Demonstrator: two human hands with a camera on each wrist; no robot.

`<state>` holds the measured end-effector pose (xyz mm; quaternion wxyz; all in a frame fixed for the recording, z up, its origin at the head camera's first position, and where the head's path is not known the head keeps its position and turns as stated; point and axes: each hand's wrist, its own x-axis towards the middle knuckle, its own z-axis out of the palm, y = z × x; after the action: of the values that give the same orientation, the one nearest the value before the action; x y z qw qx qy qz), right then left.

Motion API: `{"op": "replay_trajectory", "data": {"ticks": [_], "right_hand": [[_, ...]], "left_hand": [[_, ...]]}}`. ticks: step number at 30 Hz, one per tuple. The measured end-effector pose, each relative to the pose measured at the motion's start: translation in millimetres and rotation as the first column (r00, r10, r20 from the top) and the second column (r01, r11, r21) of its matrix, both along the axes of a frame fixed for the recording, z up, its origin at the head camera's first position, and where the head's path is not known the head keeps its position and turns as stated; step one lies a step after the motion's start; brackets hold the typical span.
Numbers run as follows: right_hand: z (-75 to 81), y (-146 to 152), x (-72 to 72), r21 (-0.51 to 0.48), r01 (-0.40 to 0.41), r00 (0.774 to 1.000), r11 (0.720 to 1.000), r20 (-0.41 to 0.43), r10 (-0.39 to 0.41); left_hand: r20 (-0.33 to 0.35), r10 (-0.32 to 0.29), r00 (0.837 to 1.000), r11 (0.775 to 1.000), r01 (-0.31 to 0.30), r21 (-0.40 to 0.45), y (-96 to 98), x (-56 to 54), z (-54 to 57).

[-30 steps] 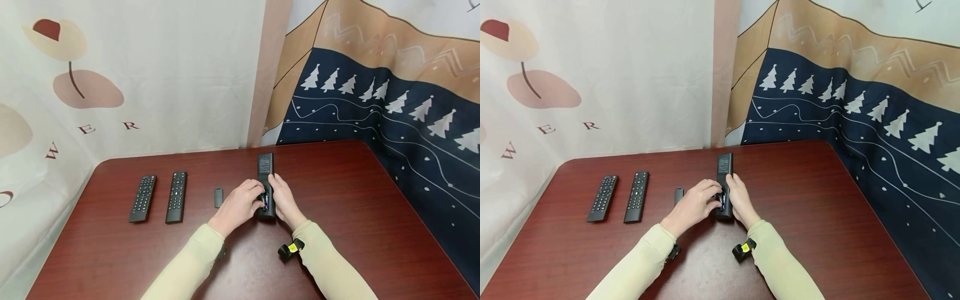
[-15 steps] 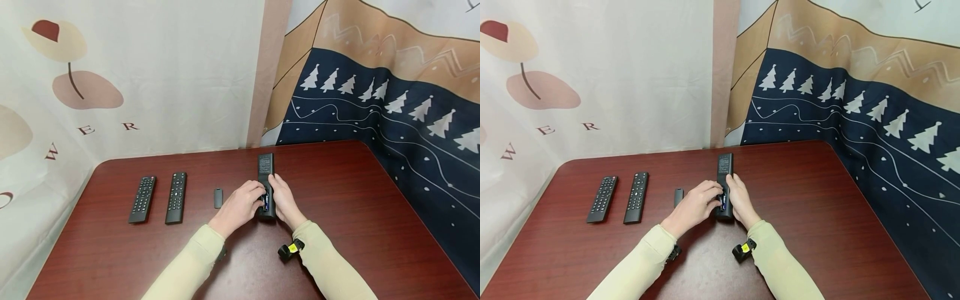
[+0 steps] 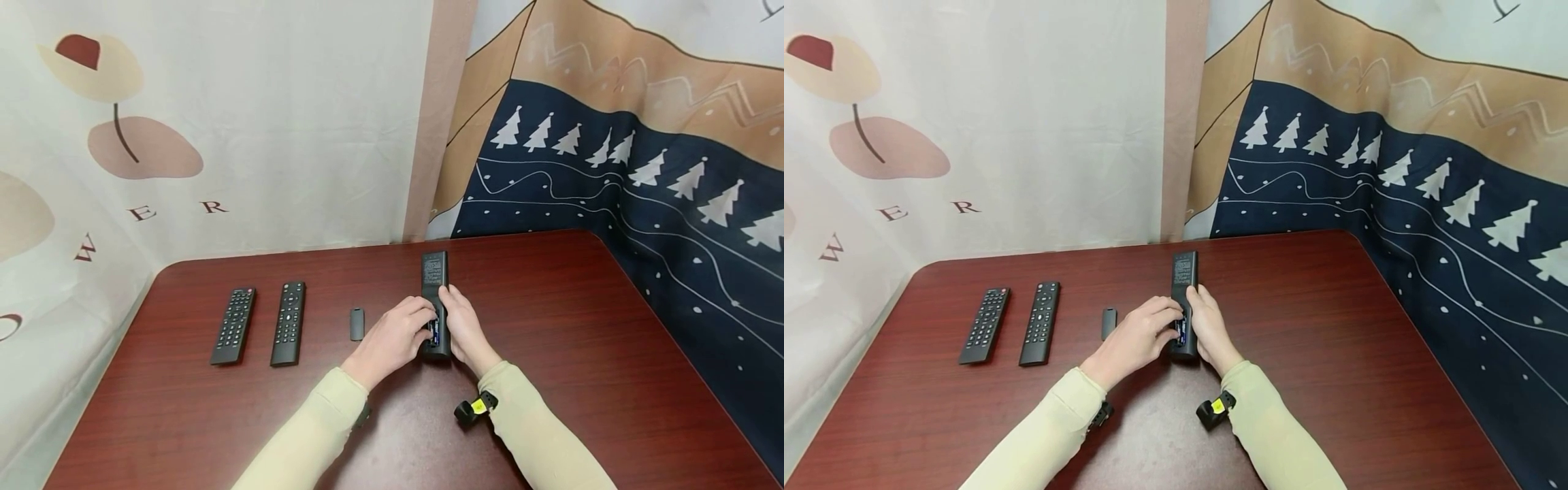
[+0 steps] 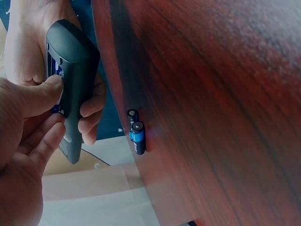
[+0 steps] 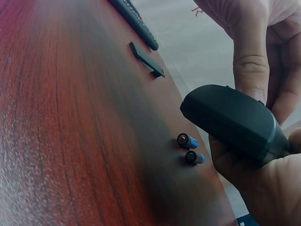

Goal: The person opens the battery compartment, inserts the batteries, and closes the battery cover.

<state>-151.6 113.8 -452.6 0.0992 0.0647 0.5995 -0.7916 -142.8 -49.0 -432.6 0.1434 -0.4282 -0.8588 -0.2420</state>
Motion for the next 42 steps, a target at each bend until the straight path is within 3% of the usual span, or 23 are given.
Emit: {"op": "replay_trajectory", "data": {"ticks": [10,21,33,42], "right_hand": [[0.8,1.4,-0.1,-0.018,0.003,1.0,1.0,-0.013,-0.003],[3.5,4.8,0.0,-0.05,-0.002,1.0,0.999,-0.007,0.002],[4.1,5.6,0.0,-0.055,0.009,1.0,0.998,-0.017,-0.01],[3.7,7.1,0.2,-0.063,0.019,1.0,0.998,-0.012,-0.02]], "left_hand": [[-0.004,-0.029,1.0,1.0,0.029,0.003,-0.8,0.1,-2.2],[0.092,-0.044,0.995,0.999,0.043,0.009,-0.8,5.2,-0.6],[0.019,0.0,1.0,1.0,0.001,-0.026,1.8,10.3,-3.8],[-0.034,0.006,0.999,1.0,-0.006,-0.001,3.4,11.6,-11.5]]}}
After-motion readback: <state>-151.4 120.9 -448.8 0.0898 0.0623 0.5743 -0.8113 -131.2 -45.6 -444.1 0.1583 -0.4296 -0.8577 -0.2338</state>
